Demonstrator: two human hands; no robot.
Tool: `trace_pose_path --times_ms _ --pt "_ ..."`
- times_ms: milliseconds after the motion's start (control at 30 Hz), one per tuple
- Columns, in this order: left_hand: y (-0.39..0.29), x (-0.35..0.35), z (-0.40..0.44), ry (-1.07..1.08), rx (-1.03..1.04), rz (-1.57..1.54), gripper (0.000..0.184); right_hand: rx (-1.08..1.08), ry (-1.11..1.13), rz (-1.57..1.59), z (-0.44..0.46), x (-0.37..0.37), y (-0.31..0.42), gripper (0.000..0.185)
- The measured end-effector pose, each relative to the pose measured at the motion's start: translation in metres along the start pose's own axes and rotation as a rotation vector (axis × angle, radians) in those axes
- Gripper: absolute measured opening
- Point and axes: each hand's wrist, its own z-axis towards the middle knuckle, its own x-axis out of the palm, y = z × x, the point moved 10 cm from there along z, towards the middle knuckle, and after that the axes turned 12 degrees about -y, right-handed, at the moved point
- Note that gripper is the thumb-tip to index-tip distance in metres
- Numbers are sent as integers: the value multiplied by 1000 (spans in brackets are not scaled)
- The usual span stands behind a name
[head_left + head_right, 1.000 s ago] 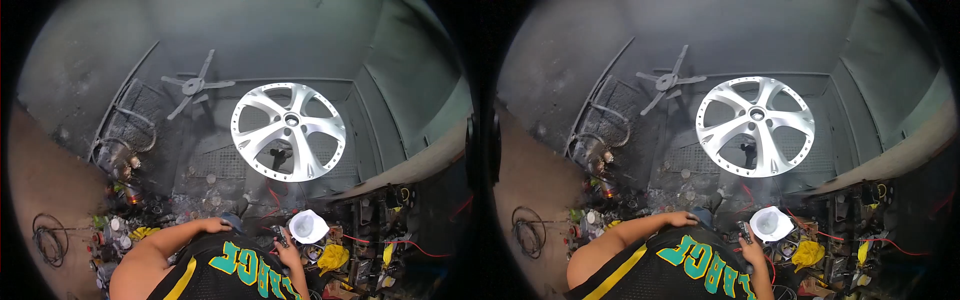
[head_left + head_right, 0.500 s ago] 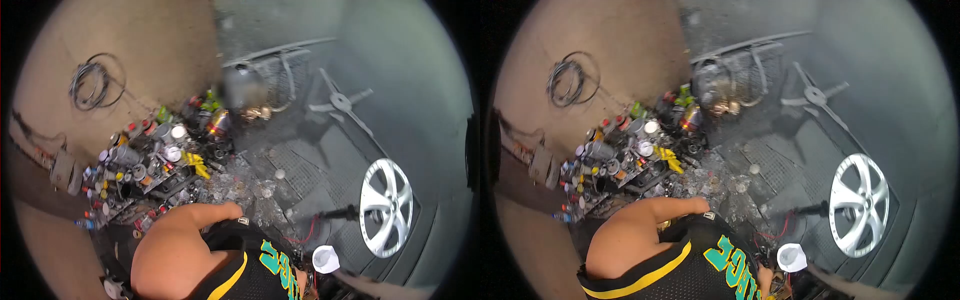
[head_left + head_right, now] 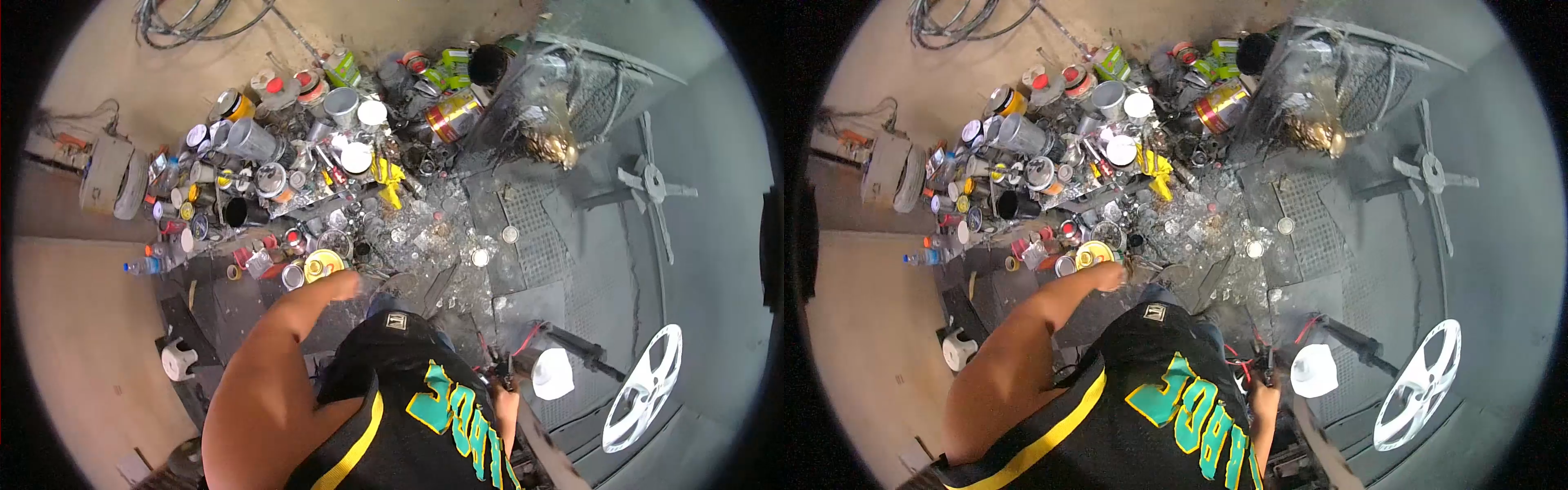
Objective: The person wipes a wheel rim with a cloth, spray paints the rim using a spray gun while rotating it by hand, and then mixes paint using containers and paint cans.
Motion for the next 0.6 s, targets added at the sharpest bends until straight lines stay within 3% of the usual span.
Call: trace_pose_path --times_ms 67,100,167,233,267,300,333,367,433,500,533,600 --pt "40 7 -31 25 -15 87 22 -168 28 -135 11 -1 -6 29" --pt "54 16 -48 59 -23 186 22 -88 -6 -110 51 -24 -77 31" --pt "48 42 -74 70 -67 258 22 -111 177 -107 74 -28 -88 29" --pt "53 27 -104 -300 -499 -110 28 -179 228 -258 93 -32 -78 27" --pt "35 37 -113 -360 -595 -233 37 -215 251 -315 99 -25 -74 27" --pt "19 68 -104 -298 -471 -335 40 -254 275 -373 106 -19 -70 26" --pt "-16 65 -109 -300 -497 -250 39 -294 298 -432 111 -12 -65 25" --pt "-16 125 -85 -174 -427 -286 39 -288 318 -453 107 -4 -51 26" --pt "-53 169 -83 -174 -388 -494 34 -276 358 -494 97 14 -20 28" --pt "-87 142 -100 -327 -444 -435 33 -303 363 -433 121 23 -10 50" --pt "-101 123 -116 -451 -480 -377 32 -248 349 -311 129 27 -3 35" --pt "-112 103 -152 -431 -611 -423 32 -299 357 -288 142 39 24 43"
